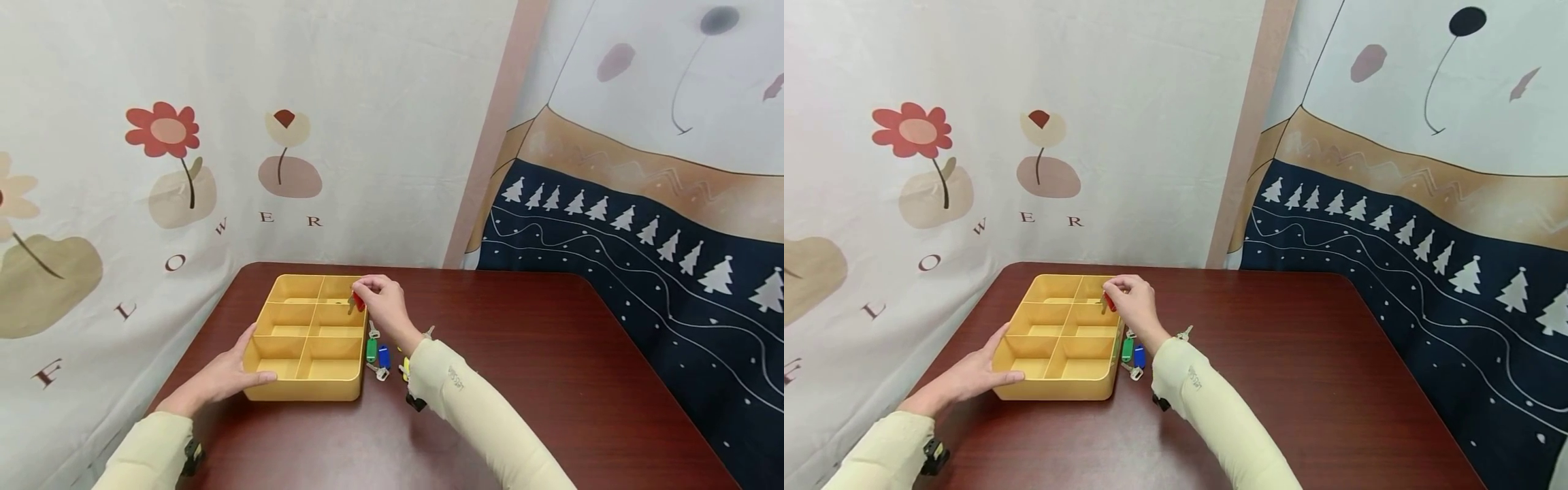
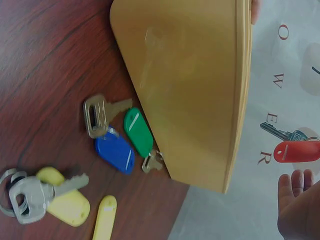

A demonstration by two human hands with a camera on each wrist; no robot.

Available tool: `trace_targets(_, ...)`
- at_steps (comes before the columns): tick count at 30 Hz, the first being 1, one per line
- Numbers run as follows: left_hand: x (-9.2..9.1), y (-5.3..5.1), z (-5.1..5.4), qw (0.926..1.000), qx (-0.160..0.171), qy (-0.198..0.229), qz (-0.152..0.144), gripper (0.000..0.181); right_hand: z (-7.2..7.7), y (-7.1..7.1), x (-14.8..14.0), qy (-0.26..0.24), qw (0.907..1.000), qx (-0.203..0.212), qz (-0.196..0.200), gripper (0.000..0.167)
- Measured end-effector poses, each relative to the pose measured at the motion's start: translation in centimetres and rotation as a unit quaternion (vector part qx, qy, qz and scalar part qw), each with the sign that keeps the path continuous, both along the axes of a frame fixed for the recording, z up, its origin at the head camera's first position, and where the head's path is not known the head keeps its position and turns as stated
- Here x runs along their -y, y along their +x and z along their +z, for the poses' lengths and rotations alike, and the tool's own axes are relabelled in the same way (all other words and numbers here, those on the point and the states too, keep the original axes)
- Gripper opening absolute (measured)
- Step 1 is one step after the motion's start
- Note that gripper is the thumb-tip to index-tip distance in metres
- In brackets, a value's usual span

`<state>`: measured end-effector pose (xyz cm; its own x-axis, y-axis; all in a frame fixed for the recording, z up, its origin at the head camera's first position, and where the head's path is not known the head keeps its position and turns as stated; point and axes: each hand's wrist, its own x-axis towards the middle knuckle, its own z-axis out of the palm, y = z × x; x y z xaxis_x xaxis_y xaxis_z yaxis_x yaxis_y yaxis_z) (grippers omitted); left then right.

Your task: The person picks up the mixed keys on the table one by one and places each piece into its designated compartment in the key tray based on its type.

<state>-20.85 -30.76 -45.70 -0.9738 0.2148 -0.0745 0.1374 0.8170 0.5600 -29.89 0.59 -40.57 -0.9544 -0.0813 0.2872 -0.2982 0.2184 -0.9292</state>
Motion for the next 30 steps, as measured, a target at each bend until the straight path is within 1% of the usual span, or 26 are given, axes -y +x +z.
trace_targets(3,0.0,0.0,0.1,1.0000,-0.002,0.002,-0.002,0.120,-0.2,-0.1,0.6,-0.002,1.0000,0.004,0.006,0.017)
trace_targets(9,0.0,0.1,0.2,1.0000,-0.007,0.005,-0.005,0.120,-0.5,-0.2,1.4,0.049,0.9986,-0.006,-0.019,0.014)
trace_targets(12,0.0,0.1,0.1,1.0000,-0.006,0.005,-0.001,0.120,-0.7,-0.2,1.4,0.068,0.9974,-0.006,-0.020,0.014)
trace_targets(18,-0.1,0.1,-0.1,0.9999,-0.004,0.011,0.004,0.120,-1.5,-0.2,1.4,0.086,0.9962,0.011,-0.013,0.014)
trace_targets(24,-0.2,0.2,0.0,0.9999,-0.001,0.013,-0.001,0.120,-2.1,-0.2,1.8,0.096,0.9953,0.012,0.000,0.016)
trace_targets(30,0.0,0.0,-0.1,0.9999,0.001,0.014,0.007,0.121,-2.6,-0.1,2.2,0.108,0.9940,0.020,0.005,0.015)
